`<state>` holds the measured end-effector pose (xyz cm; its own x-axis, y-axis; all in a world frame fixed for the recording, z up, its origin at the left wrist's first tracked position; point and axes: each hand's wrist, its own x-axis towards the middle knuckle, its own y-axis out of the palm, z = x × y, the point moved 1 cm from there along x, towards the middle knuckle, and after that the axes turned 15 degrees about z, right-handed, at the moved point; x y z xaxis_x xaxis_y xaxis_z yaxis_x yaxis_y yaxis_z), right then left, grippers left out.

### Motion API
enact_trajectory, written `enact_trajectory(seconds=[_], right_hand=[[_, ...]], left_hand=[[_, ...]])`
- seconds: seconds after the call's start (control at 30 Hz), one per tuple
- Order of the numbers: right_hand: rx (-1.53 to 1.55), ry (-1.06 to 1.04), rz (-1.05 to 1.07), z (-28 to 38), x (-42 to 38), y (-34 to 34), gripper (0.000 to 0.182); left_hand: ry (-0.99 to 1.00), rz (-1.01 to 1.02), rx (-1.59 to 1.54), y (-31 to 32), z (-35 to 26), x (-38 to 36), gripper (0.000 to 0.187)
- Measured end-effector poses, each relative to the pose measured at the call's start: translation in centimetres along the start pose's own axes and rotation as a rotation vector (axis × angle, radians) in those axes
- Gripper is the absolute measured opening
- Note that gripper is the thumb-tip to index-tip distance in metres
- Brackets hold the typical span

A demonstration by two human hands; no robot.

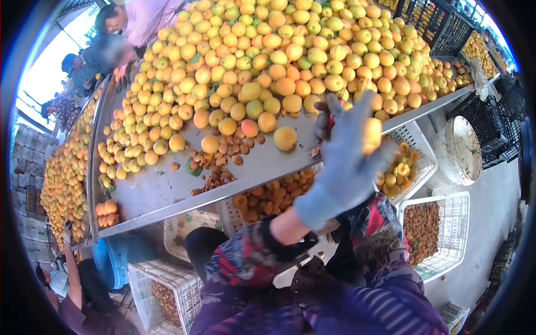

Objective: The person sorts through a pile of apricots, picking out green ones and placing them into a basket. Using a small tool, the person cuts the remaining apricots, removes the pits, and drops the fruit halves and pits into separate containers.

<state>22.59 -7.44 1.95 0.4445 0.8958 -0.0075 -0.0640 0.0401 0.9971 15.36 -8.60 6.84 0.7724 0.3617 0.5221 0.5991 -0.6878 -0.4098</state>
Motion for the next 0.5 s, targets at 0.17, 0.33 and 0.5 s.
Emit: enact_trajectory(seconds=[0.17, 0.33, 0.5], right_hand=[[-0.890, -0.182, 0.139, 1.6, 1.0, -2.1, 0.036], [-2.108, -0.159, -0.028, -0.3, 0.4, 1.4, 0.035], [-2.444, 0.230, 0.439, -2.9, 0.9, 2.6, 0.040]], left_hand=[[0.094, 0.033, 0.054, -0.5, -1.1, 1.7, 0.060], [-0.495, -0.294, -0.522, -5.1, 4.0, -2.0, 0.043], [-0.650, -0.395, -1.296, -7.3, 7.3, -3.0, 0.031]])
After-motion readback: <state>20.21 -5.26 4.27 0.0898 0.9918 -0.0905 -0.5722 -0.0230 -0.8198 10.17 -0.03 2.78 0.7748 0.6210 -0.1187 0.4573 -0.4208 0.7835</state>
